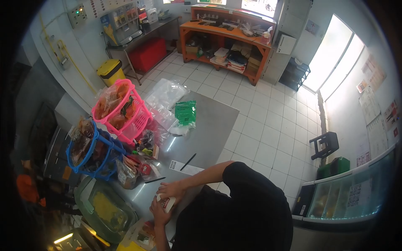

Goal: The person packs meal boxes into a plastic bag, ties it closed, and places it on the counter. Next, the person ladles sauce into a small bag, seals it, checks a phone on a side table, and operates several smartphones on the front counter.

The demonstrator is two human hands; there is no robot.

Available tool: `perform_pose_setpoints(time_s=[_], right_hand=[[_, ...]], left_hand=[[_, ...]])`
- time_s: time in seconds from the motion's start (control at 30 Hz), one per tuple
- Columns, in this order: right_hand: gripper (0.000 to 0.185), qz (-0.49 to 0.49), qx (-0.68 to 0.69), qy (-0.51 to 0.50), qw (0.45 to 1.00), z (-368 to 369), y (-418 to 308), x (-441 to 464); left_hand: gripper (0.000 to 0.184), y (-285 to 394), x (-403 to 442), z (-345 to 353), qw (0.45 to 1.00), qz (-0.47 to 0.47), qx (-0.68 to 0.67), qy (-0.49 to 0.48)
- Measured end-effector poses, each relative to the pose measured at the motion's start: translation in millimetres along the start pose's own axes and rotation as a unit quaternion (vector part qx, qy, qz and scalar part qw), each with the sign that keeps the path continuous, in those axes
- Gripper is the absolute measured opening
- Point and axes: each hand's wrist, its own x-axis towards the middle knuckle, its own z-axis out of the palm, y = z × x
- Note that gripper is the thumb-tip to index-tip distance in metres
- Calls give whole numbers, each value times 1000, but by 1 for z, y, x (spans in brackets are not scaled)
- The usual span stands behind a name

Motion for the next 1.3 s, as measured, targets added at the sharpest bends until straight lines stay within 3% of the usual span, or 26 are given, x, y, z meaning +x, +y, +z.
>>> perform_pose_setpoints(time_s=[0.47,0.57,0.73,0.8,0.83,0.87,0.9,0.93,0.97,1.03,1.07,1.1,1.17,1.23,1.3], right_hand=[[62,-43,-152,-93,983,1,8,-6],[61,-52,-131,-73,987,-11,0,-10],[61,-57,-42,37,997,-10,-13,-11],[62,-18,-29,-19,999,-32,-31,-9],[62,-9,-30,1,999,-17,-19,-13],[69,28,-86,-75,993,-21,-21,-5],[68,23,-98,-86,991,-23,-17,-2],[64,65,-102,-124,985,-30,-32,5],[58,60,-122,-120,983,-25,-22,4],[57,80,-181,-187,962,-35,-37,17],[58,120,-232,-236,936,-42,-50,30],[57,115,-176,-197,958,-43,-56,42],[56,131,-73,-110,983,-45,-73,66],[53,96,0,14,995,-23,-93,109],[52,92,56,46,993,9,-105,155]], left_hand=[[91,2,-9,-4,991,43,111,-54],[89,1,-9,-5,989,41,127,-69],[85,-3,-6,1,993,98,66,32],[75,9,0,-10,996,80,30,22],[70,19,4,-20,996,80,17,24],[66,15,3,-17,994,91,13,60],[60,8,-2,-13,992,98,10,77],[55,9,-20,-17,994,94,-4,58],[45,5,-33,-12,986,120,25,111],[34,26,-69,-66,980,41,-125,151],[30,19,-90,-90,965,-17,-86,247],[26,11,-107,-100,939,-63,-49,334],[24,-24,-164,-121,843,-177,-136,490],[36,-60,-200,-151,840,-247,40,482],[32,-106,-223,-148,854,-261,133,429]])
